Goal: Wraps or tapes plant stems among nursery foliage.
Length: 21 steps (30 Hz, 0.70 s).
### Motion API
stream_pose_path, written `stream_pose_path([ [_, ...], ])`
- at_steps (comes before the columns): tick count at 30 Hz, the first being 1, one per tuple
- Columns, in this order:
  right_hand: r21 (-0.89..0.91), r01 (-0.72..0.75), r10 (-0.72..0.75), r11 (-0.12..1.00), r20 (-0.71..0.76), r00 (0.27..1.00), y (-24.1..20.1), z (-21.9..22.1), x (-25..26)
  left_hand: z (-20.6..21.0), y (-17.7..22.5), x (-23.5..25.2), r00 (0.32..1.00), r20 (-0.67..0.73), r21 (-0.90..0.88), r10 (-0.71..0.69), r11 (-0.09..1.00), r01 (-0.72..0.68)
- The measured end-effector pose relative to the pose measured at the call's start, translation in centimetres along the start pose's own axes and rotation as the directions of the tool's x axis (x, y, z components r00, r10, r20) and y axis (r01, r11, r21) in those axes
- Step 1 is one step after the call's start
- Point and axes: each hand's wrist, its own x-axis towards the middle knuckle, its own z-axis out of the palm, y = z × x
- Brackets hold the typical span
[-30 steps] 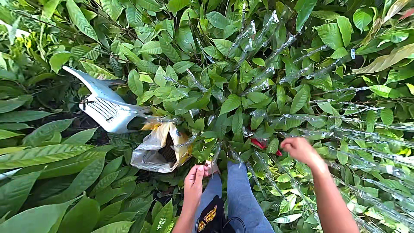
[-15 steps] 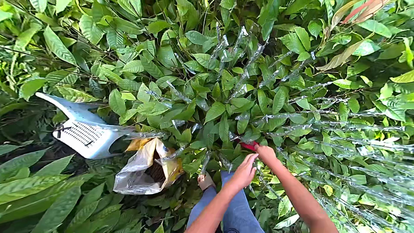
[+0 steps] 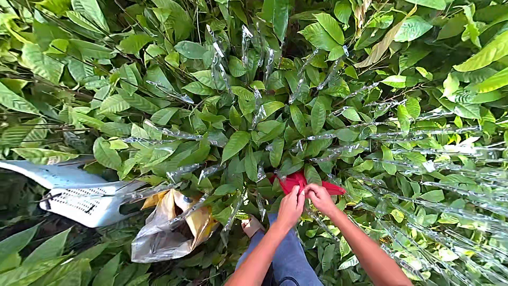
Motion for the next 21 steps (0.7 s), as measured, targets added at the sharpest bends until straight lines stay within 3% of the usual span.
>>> stream_pose_path([
  [2,-0.069,-0.051,0.065,0.996,0.210,0.976,-0.1,0.5,2.7,-0.3,1.3,-0.6,0.999,0.031,-0.013,-0.021,1.000,0.021],
  [4,-0.161,-0.089,0.135,0.983,0.299,0.945,-0.5,1.4,3.9,-0.4,2.8,-1.3,0.999,0.052,-0.010,0.013,1.000,-0.012],
  [5,-0.251,-0.187,0.268,0.950,0.346,0.899,-2.4,0.8,3.8,-0.4,3.5,-1.7,0.998,0.053,-0.020,0.044,0.999,-0.043],
  [7,-0.427,-0.438,0.583,0.791,0.308,0.752,-8.0,-0.9,3.1,-0.4,4.6,-2.7,0.995,0.037,-0.057,0.094,0.994,-0.092],
  [8,-0.470,-0.484,0.638,0.738,0.253,0.727,-8.9,-1.2,2.6,-0.6,4.9,-3.2,0.994,0.023,-0.078,0.103,0.992,-0.101],
  [11,-0.481,-0.491,0.621,0.726,0.154,0.769,-6.8,0.0,2.1,-1.4,4.1,-4.0,0.997,-0.039,-0.140,0.061,0.988,-0.066],
  [13,-0.374,-0.586,0.656,0.719,0.088,0.749,-3.2,1.6,3.1,-1.9,3.0,-4.0,0.995,-0.098,-0.175,0.027,0.984,-0.044],
  [15,-0.257,-0.607,0.647,0.752,0.113,0.754,0.2,2.7,4.3,-2.1,2.1,-4.1,0.992,-0.127,-0.201,-0.013,0.979,-0.013],
  [16,-0.214,-0.549,0.583,0.808,0.153,0.798,1.2,2.6,4.4,-2.2,1.9,-4.0,0.991,-0.133,-0.207,-0.025,0.978,-0.003],
  [18,-0.146,-0.297,0.327,0.944,0.280,0.903,1.5,1.8,5.1,-2.4,1.8,-3.5,0.990,-0.135,-0.218,-0.040,0.976,0.010],
  [19,-0.211,-0.242,0.300,0.947,0.319,0.899,-2.3,1.1,5.5,-2.5,1.8,-3.3,0.989,-0.140,-0.221,-0.041,0.975,0.009],
  [21,-0.403,-0.629,0.730,0.664,0.169,0.662,-18.5,1.0,6.4,-2.9,1.9,-3.0,0.989,-0.139,-0.238,-0.041,0.971,0.007],
])
